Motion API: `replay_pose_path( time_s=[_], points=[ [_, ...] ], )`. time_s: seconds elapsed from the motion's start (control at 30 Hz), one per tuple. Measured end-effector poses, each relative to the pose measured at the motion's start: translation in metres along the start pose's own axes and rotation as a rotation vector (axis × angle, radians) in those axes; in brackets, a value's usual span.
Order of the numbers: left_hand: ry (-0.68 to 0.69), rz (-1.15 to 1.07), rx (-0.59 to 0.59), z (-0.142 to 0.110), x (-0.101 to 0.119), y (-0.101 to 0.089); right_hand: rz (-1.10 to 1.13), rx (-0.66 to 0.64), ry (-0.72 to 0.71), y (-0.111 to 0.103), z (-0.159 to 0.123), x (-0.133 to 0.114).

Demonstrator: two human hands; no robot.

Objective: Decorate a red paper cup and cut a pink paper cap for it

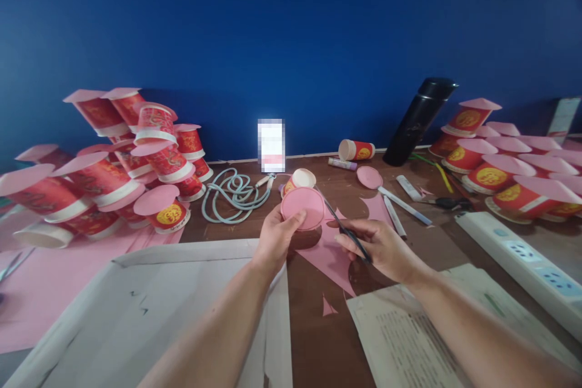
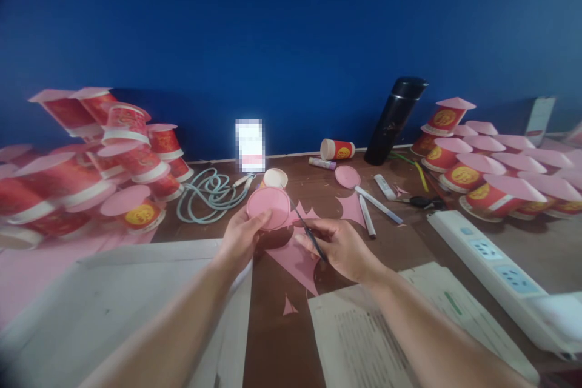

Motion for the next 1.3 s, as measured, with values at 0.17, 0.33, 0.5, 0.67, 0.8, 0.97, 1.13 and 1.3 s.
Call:
replay_pose_path(
  time_s=[0.17, 0.33, 0.5, 0.67, 0.8, 0.97, 1.13, 1.3],
  points=[
    [-0.006, 0.0, 0.01, -0.0004, 0.0007, -0.0001, -0.005, 0.013, -0.005, -0.0003, 0.0001, 0.0001],
    [-0.018, -0.003, 0.0, -0.0016, 0.0021, 0.0017, 0.006, 0.011, -0.008, -0.0003, 0.0001, 0.0023],
    [-0.022, -0.007, 0.005, -0.0014, 0.0015, 0.0017, 0.02, 0.011, -0.007, 0.0003, 0.0002, 0.0025],
    [-0.033, -0.017, 0.014, -0.0003, 0.0003, 0.0005, 0.013, 0.013, -0.004, 0.0003, 0.0002, -0.0001],
    [-0.035, -0.024, 0.011, -0.0008, 0.0005, 0.0008, 0.01, 0.023, 0.005, -0.0002, -0.0002, -0.0004],
    [-0.035, -0.018, 0.012, -0.0014, 0.0013, 0.0018, 0.0, 0.013, -0.004, 0.0, 0.0001, 0.0012],
    [-0.036, -0.012, 0.009, -0.0012, 0.0013, 0.002, -0.004, 0.017, -0.007, 0.0003, 0.0005, 0.0011],
    [-0.04, -0.009, 0.012, -0.0016, 0.0008, 0.0013, 0.005, 0.019, 0.008, -0.0001, 0.0, 0.0002]
  ],
)
Point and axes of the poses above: each hand's wrist, its own z-axis towards the middle knuckle, its own y-axis out of the palm, x = y × z, the point moved 2 cm from there along z, towards the middle knuckle, and after that the axes turned 3 degrees about x, right-handed, at the moved point
